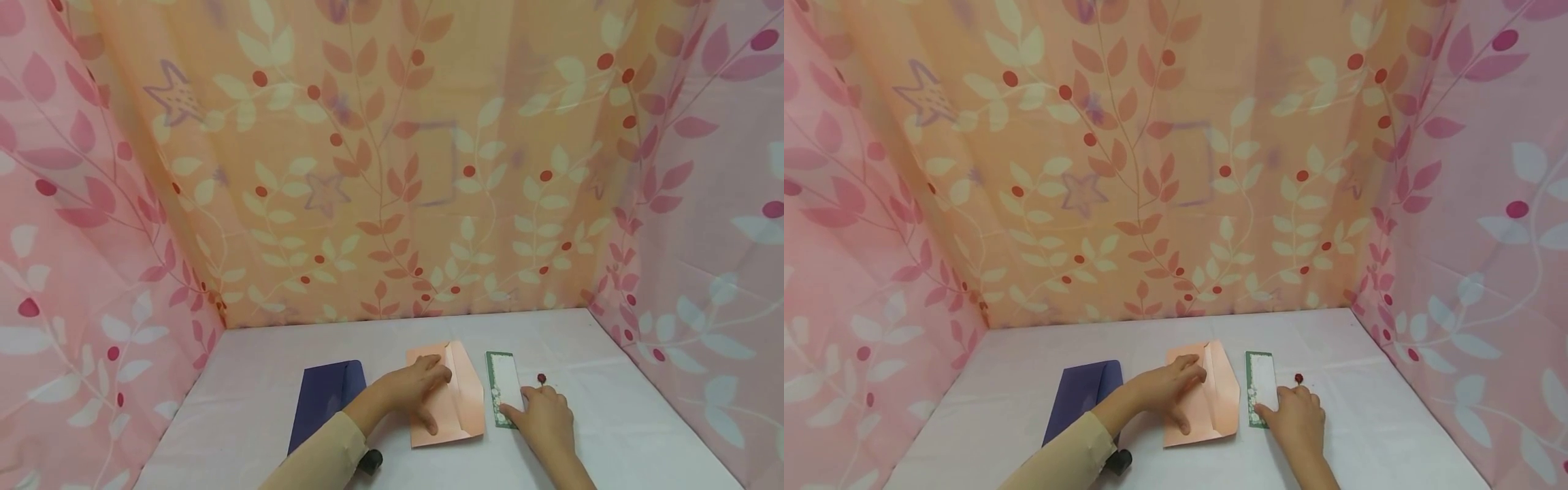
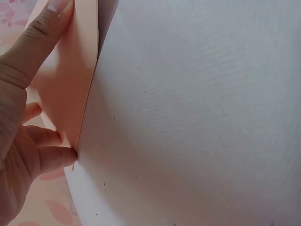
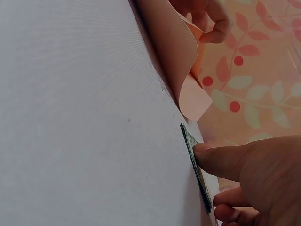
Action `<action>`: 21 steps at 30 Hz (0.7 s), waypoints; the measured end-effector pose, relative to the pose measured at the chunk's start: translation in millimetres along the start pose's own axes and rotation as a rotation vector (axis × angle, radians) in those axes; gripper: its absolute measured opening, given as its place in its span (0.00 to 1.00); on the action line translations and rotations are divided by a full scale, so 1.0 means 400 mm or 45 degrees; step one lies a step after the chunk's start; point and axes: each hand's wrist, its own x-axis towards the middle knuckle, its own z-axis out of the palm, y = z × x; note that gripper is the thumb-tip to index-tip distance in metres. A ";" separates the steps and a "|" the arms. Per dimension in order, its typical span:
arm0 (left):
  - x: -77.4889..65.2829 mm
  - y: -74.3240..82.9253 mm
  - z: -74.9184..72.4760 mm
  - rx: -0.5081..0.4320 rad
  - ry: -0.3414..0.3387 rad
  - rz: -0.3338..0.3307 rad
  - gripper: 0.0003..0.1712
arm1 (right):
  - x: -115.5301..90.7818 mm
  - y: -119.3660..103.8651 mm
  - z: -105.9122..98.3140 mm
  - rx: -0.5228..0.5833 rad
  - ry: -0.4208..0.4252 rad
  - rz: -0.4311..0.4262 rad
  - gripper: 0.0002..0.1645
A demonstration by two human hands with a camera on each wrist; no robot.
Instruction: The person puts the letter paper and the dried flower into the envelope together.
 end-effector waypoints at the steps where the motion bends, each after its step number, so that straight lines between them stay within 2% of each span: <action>1: 0.000 -0.001 0.001 0.003 0.003 0.003 0.54 | 0.002 -0.001 0.002 0.005 -0.006 0.018 0.46; 6: -0.002 -0.005 0.007 0.022 0.012 0.019 0.55 | 0.007 -0.004 0.007 0.055 -0.034 0.087 0.48; 12: -0.001 -0.010 0.013 0.044 0.030 0.020 0.55 | 0.006 -0.005 0.010 0.140 -0.003 0.084 0.47; 21: -0.004 -0.009 0.014 -0.003 0.024 -0.003 0.54 | 0.004 -0.007 0.001 0.209 -0.002 0.102 0.45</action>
